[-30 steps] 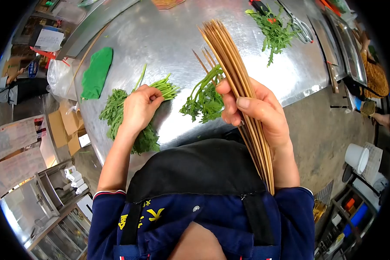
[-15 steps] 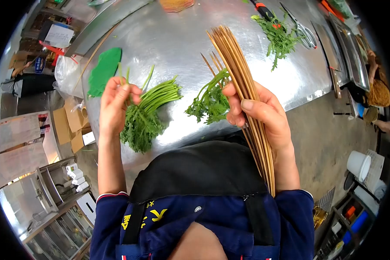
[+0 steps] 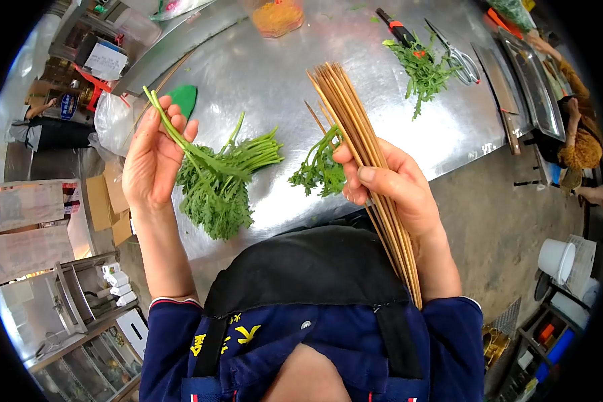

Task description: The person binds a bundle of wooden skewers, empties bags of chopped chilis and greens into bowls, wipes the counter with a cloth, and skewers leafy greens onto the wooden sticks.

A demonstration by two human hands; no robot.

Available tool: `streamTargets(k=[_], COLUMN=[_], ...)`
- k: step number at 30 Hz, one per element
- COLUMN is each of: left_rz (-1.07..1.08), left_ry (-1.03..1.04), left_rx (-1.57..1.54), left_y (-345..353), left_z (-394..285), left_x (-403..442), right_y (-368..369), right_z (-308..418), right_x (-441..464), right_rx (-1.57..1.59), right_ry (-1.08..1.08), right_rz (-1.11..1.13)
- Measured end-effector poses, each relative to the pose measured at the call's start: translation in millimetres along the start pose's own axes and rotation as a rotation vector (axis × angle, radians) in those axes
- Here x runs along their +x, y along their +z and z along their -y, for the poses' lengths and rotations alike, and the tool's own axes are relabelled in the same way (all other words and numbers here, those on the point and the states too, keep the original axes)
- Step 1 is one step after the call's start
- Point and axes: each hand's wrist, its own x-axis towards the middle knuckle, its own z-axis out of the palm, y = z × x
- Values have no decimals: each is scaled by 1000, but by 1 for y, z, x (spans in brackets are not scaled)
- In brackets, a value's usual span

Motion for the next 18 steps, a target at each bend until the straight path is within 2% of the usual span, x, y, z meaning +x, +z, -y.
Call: streamTargets(k=[8, 11, 14, 16, 18], left_rz=[-77, -13, -23, 145, 243], left_ry=[-32, -78, -202, -361, -447], left_rx=[-95, -37, 147, 275, 250], left_y=[-14, -15, 13, 23, 35], left_z=[-3, -1, 13, 27, 39], left_x=[-2, -5, -18, -28, -37], right_y=[-2, -1, 0, 2, 7], right_z=[-2, -3, -2, -1, 5], right_x=[-1, 1, 3, 5, 6], right_rx=[14, -11, -36, -98, -123], right_ry=[13, 19, 15, -5, 41], right_rz=[22, 43, 77, 81, 48])
